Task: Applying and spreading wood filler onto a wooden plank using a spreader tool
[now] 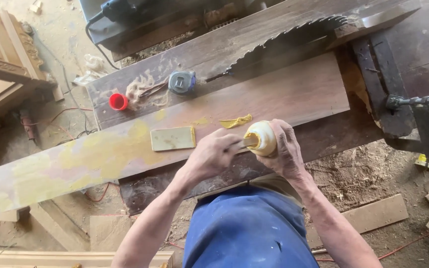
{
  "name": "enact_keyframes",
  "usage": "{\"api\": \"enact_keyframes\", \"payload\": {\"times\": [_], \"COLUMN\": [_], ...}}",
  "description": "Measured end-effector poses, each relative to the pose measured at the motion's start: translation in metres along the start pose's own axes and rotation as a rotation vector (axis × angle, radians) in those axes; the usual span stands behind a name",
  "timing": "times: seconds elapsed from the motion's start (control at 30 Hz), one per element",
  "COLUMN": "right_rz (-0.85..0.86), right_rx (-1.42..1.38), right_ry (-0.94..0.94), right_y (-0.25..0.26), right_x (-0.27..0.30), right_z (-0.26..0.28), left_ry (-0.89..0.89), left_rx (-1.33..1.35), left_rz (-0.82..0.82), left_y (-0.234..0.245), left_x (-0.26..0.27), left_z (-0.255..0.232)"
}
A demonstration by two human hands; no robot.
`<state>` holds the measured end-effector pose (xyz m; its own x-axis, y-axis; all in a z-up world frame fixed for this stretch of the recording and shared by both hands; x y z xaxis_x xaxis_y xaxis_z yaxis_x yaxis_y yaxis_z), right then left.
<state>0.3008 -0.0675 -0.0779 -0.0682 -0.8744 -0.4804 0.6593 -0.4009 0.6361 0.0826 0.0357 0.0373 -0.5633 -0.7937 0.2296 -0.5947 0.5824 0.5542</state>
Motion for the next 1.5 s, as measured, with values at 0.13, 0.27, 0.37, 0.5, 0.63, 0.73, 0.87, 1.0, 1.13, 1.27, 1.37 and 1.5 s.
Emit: {"api": "enact_keyframes", "payload": {"times": [0.13,0.27,0.37,0.5,0.63,0.73,0.87,1.0,1.13,1.27,1.37,1.5], "right_rz": [-0.082,-0.19,-0.331,-0.537,-0.579,-0.605,-0.539,-0.352,-0.172,-0.215,-0.276,-0.238], "right_rx": [-0.011,0.09,0.269,0.38,0.162,0.146,0.49,0.304,0.432,0.483,0.504,0.551], "right_ry": [-0.093,-0.123,-0.165,-0.476,-0.421,-0.756,-0.292,-0.096,-0.374,-0.489,-0.422,-0.444], "right_y": [0.021,0.065,0.088,0.097,0.092,0.088,0.052,0.027,0.029,0.019,0.015,0.006], "right_x": [0.009,0.024,0.042,0.071,0.065,0.068,0.115,0.04,-0.011,-0.002,0.002,0.007], "right_z": [-0.013,-0.055,-0.084,-0.127,-0.127,-0.097,-0.094,-0.077,-0.123,-0.179,-0.188,-0.172], "left_ry": [0.3,0.67,0.926,0.895,0.966,1.028,0.654,0.223,0.068,0.037,-0.122,-0.351], "left_rx": [0.225,-0.245,-0.552,-0.652,-0.669,-0.468,-0.25,-0.136,-0.237,-0.201,-0.104,-0.158], "left_rz": [-0.099,-0.317,-0.177,-0.349,-0.393,-0.444,-0.692,-0.722,-0.583,-0.525,-0.379,-0.165], "left_y": [0.057,0.078,0.055,0.024,0.017,0.03,0.043,0.006,-0.025,-0.019,-0.021,-0.045], "left_x": [-0.004,0.026,0.052,0.044,0.041,0.038,0.043,0.034,0.028,0.026,0.006,-0.031], "left_z": [-0.048,0.083,0.151,0.171,0.184,0.188,0.146,0.135,0.123,0.112,0.101,0.115]}}
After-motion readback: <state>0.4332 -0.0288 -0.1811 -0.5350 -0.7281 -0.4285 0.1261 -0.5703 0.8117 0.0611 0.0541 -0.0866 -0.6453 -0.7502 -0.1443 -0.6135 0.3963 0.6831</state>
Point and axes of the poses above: each hand's wrist, its own x-axis away from the middle knuckle, its own y-axis out of the back of the hand, z = x × y, the point moved 2 cm from there along -x, towards the middle knuckle, and after that the axes turned 10 degrees about y, right-handed, at the moved point
